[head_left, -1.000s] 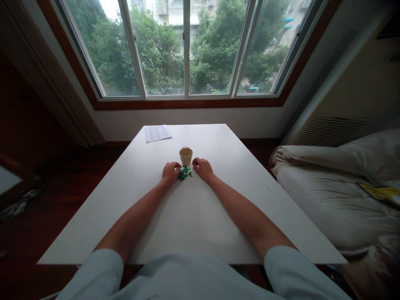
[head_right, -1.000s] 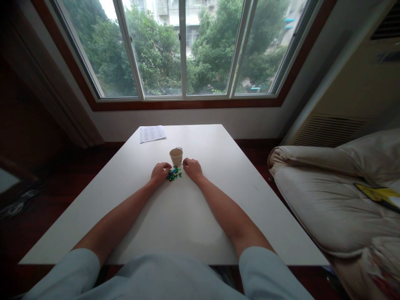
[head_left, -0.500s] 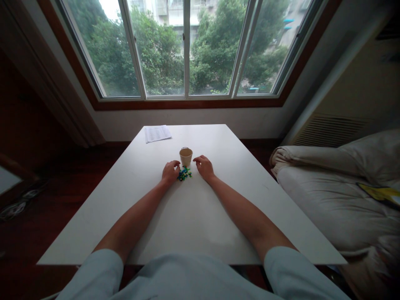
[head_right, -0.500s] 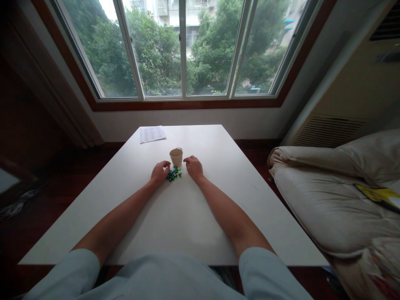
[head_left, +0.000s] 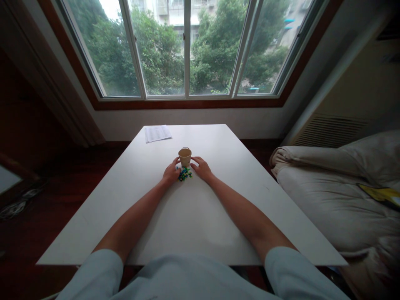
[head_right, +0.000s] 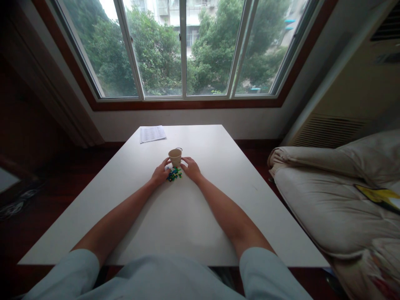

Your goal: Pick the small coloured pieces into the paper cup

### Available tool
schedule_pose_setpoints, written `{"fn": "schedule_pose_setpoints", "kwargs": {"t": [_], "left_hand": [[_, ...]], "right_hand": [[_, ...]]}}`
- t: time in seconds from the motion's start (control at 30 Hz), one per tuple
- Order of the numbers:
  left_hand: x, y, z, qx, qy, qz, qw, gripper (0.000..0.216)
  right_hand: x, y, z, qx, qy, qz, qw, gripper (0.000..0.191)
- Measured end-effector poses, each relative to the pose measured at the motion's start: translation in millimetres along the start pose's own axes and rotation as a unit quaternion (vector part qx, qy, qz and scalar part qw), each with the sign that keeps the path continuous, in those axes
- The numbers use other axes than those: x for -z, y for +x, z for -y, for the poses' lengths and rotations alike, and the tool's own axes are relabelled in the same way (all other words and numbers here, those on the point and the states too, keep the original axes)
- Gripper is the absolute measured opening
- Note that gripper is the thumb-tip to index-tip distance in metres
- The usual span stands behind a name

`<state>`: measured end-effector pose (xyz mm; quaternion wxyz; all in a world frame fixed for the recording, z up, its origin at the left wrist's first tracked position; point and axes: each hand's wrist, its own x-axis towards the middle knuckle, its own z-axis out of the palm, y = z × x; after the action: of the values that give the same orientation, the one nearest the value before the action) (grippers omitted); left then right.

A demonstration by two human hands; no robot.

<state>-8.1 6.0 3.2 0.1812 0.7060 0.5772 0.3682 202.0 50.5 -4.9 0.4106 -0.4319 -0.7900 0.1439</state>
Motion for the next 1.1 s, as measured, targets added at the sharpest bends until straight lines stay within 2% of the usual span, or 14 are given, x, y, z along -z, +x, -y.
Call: {"fn": "schedule_pose_setpoints", "kwargs": {"t": [0.13,0.3,0.37,0.57,0.77,1.1], "left_hand": [[1,-2,-2,0.001,0.01,-0.011,1.0,0.065],[0,-3,0,0.004,0.042,-0.023,0.999,0.026],[0,-2,0,-0.01,0.053,-0.021,0.998,0.02],[1,-2,-3,-0.056,0.053,-0.008,0.997,0.027],[0,-2,-6,-0.066,0.04,0.017,0.997,0.036],[-7,0,9,-0.094,0.048,0.004,0.994,0.032]], "right_hand": [[0,-1,-3,-0.011,-0.016,-0.001,1.0,0.032],[1,-2,-4,-0.028,-0.043,-0.007,0.999,0.024],[2,-2,-3,-0.037,-0.051,-0.014,0.998,0.023],[4,-2,1,-0.035,-0.046,-0.012,0.998,0.022],[4,-2,4,-0.022,-0.052,0.004,0.998,0.021],[1,-2,-1,-0.013,-0.051,0.012,0.999,0.02]]}}
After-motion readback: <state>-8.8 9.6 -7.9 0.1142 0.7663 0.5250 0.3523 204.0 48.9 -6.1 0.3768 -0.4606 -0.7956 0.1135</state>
